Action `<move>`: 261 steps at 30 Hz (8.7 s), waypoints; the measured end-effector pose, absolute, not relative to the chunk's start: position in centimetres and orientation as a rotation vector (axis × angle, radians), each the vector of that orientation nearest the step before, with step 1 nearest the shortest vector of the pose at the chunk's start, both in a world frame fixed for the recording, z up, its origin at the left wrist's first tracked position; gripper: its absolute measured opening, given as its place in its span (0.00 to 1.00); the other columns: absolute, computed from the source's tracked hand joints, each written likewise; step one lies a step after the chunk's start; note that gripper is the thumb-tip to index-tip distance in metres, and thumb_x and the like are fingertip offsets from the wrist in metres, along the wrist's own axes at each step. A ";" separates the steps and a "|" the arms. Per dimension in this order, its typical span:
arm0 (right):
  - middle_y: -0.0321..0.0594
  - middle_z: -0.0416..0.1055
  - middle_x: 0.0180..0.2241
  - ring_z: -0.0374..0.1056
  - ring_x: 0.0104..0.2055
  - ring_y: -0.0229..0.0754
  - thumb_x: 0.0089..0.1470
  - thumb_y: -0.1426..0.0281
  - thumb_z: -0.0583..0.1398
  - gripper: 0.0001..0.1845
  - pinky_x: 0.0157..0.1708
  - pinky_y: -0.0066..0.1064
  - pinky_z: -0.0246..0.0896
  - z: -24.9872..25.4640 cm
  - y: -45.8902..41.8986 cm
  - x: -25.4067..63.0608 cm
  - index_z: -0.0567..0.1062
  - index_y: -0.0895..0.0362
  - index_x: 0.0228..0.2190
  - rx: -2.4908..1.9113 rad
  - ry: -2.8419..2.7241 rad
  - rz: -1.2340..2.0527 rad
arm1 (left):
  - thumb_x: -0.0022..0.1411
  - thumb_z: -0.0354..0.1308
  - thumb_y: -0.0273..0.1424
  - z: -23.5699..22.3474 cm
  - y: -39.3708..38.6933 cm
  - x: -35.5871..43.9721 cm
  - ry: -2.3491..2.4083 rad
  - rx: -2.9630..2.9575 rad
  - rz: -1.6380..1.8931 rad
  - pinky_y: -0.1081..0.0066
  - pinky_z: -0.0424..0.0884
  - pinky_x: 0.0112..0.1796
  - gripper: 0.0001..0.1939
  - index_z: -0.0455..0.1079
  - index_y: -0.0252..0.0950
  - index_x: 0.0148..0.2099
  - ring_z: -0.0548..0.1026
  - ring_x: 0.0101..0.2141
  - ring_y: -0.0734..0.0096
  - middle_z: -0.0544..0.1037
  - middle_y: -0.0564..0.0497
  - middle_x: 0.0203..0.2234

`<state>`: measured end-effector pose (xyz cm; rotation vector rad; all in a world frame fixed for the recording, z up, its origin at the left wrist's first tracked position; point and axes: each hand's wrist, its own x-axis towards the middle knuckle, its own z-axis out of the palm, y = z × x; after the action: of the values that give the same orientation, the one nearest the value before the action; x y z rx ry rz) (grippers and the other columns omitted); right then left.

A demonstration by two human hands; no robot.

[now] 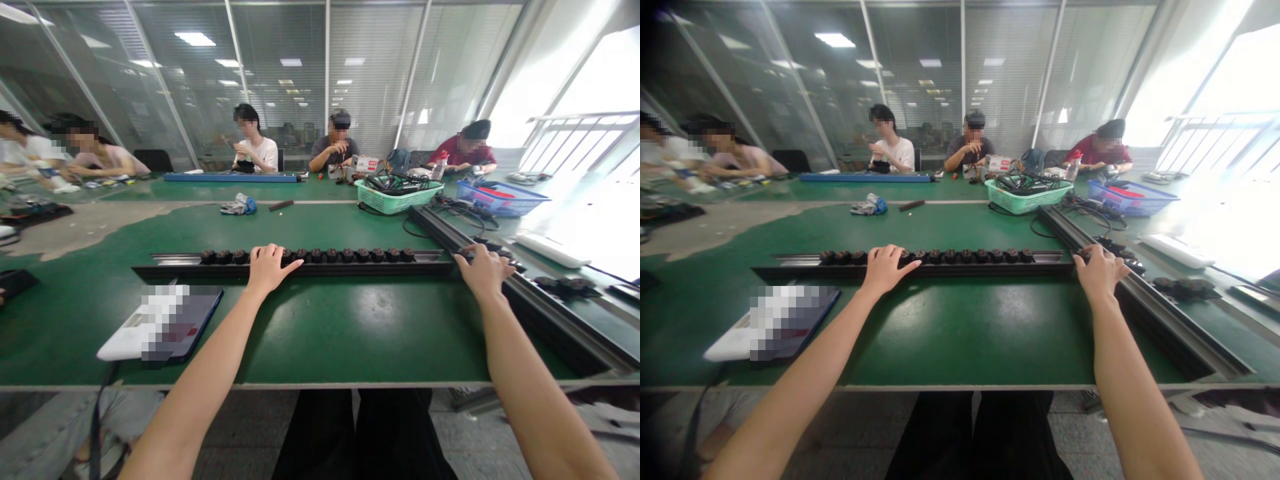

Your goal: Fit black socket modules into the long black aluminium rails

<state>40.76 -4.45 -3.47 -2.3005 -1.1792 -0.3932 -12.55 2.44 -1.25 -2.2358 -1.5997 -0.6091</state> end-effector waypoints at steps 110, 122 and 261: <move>0.47 0.77 0.48 0.72 0.50 0.52 0.64 0.64 0.53 0.18 0.54 0.46 0.66 -4.1 -2.2 33.6 0.80 0.54 0.47 -1.479 -1.784 -0.244 | 0.66 0.42 0.63 -1.3 2.4 -12.6 -1.574 -2.247 -0.650 0.52 0.57 0.56 0.39 0.74 0.35 0.54 0.70 0.51 0.48 0.76 0.37 0.49; 0.49 0.75 0.49 0.70 0.51 0.52 0.64 0.62 0.54 0.19 0.54 0.45 0.65 -4.5 -2.2 33.7 0.79 0.54 0.49 -1.538 -1.755 -0.209 | 0.66 0.41 0.63 -1.3 2.3 -12.6 -1.583 -2.252 -0.645 0.52 0.57 0.56 0.40 0.74 0.35 0.54 0.70 0.51 0.48 0.76 0.38 0.48; 0.43 0.79 0.39 0.72 0.42 0.47 0.63 0.59 0.53 0.20 0.65 0.60 0.44 -4.7 -1.4 34.6 0.78 0.53 0.47 -1.651 -1.707 -0.335 | 0.67 0.41 0.62 -1.3 3.0 -13.6 -1.599 -2.219 -0.611 0.52 0.55 0.59 0.39 0.74 0.35 0.54 0.69 0.52 0.48 0.75 0.37 0.49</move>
<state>34.57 -1.41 -4.70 -1.6509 -1.7065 -0.3347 -13.58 3.04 -1.34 -2.2188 -1.5991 -0.6108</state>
